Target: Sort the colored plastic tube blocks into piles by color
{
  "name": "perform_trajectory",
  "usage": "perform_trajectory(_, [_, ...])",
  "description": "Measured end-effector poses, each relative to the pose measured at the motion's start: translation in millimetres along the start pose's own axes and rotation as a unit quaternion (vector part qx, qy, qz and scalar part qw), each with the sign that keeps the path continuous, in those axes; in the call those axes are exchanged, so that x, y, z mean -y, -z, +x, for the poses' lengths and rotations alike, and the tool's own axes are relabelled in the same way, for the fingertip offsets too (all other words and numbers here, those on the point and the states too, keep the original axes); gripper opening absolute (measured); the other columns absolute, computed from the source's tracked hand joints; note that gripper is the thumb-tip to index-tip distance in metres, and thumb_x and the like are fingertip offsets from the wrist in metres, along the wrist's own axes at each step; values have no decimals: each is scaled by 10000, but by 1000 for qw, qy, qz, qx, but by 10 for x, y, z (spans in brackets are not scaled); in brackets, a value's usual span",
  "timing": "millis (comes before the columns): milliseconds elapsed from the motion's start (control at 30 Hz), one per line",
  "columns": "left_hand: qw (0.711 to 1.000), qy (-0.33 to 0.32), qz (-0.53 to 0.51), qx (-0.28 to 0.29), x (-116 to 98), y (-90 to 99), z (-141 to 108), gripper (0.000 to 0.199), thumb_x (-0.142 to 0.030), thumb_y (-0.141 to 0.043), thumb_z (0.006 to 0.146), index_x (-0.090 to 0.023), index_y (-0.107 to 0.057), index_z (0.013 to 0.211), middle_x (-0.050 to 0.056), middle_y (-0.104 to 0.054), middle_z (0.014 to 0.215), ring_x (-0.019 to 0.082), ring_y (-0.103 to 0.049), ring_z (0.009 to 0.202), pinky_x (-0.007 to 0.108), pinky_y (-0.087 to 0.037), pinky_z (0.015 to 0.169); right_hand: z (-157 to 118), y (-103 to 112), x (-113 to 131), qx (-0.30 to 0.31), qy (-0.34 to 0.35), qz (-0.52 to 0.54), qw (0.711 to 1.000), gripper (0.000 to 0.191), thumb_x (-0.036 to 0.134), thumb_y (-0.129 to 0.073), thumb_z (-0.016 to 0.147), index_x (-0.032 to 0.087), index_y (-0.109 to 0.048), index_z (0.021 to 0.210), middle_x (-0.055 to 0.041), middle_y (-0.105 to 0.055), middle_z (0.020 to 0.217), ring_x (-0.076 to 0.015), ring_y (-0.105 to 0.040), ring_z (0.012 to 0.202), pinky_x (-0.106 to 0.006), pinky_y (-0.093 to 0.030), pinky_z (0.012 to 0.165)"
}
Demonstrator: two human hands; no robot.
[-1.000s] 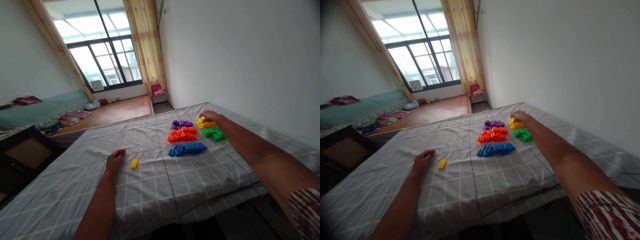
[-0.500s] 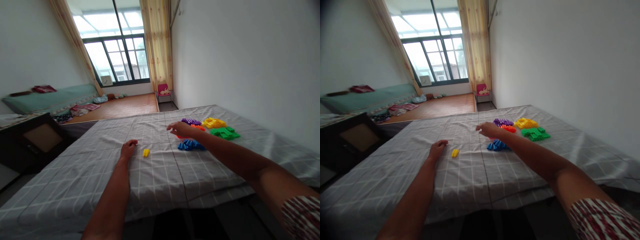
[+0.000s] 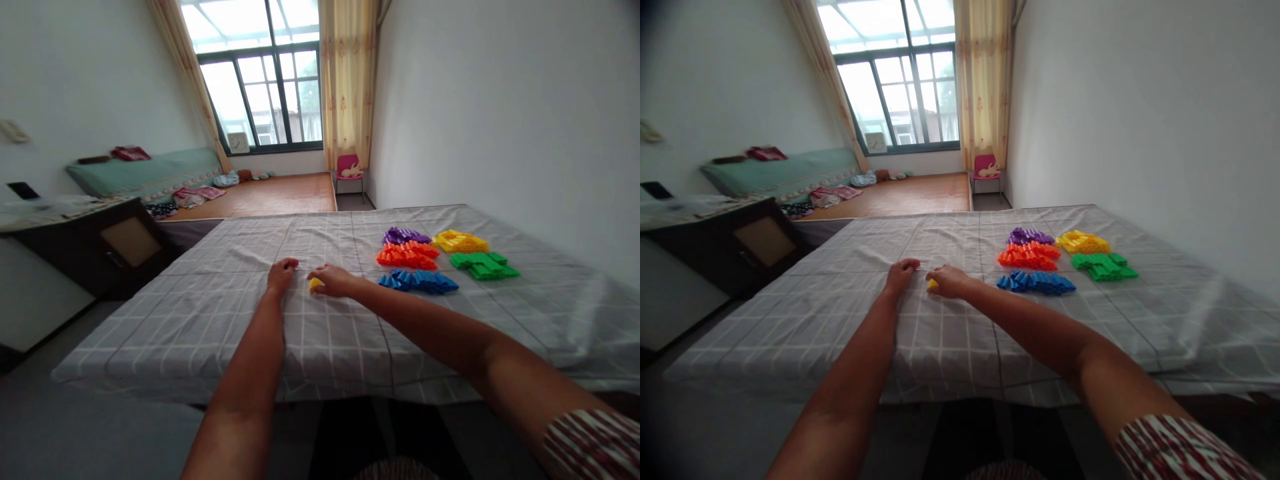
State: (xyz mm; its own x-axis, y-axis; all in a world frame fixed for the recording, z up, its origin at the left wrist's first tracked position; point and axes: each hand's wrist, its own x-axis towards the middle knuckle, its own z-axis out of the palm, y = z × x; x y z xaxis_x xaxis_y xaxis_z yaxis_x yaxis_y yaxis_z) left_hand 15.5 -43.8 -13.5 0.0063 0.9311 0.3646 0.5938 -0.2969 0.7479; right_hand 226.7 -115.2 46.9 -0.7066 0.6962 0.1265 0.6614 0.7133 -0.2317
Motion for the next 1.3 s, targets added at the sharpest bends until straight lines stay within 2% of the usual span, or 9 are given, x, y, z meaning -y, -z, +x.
perform_trajectory(200, [1000, 11, -2, 15, 53, 9, 42, 298, -214, -472, 716, -188, -722, 878, 28, -737, 901, 171, -658, 879, 284, -503, 864, -29, -52, -16, 51, 51, -7, 997, 314, 262, -674, 768, 198, -672, 1076, -98, -643, 1140, -228, -577, 1069, -387, -360, 992])
perform_trajectory(333, [1000, 21, -2, 15, 37, 31, 63, 312, -231, -479, 696, -189, -720, 888, 31, -740, 903, 182, -662, 879, 292, -504, 866, -284, 66, -83, 100, 55, -40, 993, 320, 251, -668, 758, 160, -678, 1064, -121, -639, 1132, -229, -603, 1001, -322, -439, 858])
perform_trajectory(500, [1000, 14, 12, 18, -38, 87, 36, 302, -280, -494, 685, -194, -723, 862, 35, -741, 903, 200, -666, 897, 307, -497, 892, -762, 342, -210, 31, -43, -56, 997, 372, 484, -584, 825, 203, -669, 1054, -91, -685, 1015, -215, -642, 871, -273, -443, 682])
perform_trajectory(633, [1000, 17, 11, 16, -18, 102, 46, 299, -311, -513, 677, -196, -720, 860, 39, -741, 905, 207, -669, 904, 316, -495, 906, -1206, 882, -768, -51, -188, -104, 975, 398, 504, -488, 879, 213, -646, 1100, -75, -714, 956, -204, -652, 850, -257, -425, 667])
perform_trajectory(733, [1000, 25, 7, 14, -4, 101, 72, 289, -309, -523, 661, -208, -718, 850, 27, -744, 887, 209, -674, 894, 323, -498, 907, -1550, 1318, -1463, -64, -333, -154, 928, 416, 522, -480, 870, 201, -676, 1048, -92, -719, 959, -209, -650, 868, -264, -430, 694])
perform_trajectory(833, [999, 38, 8, 11, -28, 105, 85, 278, -303, -521, 653, -218, -716, 832, 17, -745, 867, 212, -676, 887, 327, -501, 905, -1843, 1567, -2152, -63, -449, -182, 873, 403, 490, -507, 853, 178, -694, 1027, -116, -713, 1006, -218, -645, 913, -275, -440, 734])
perform_trajectory(1000, [999, 44, 14, 8, -80, 122, 62, 281, -324, -531, 660, -216, -714, 844, 24, -744, 887, 219, -674, 894, 335, -498, 910, -2024, 1499, -2805, -33, -504, -184, 843, 398, 448, -549, 837, 173, -684, 1090, -141, -677, 1128, -238, -624, 1021, -295, -455, 793])
perform_trajectory(1233, [998, 55, 10, 4, -59, 119, 52, 292, -336, -530, 666, -211, -713, 857, 26, -742, 896, 215, -673, 900, 321, -504, 901, -2019, 1318, -3009, 9, -538, -182, 823, 413, 470, -630, 783, 166, -705, 1053, -183, -670, 1112, -302, -622, 1037, -366, -478, 790])
perform_trajectory(1300, [999, 53, 9, 7, -38, 114, 63, 296, -344, -534, 668, -207, -713, 860, 31, -741, 900, 218, -671, 904, 324, -502, 903, -2030, 1343, -3027, 10, -524, -173, 834, 410, 450, -662, 764, 167, -709, 1057, -177, -674, 1111, -300, -622, 1040, -359, -475, 807])
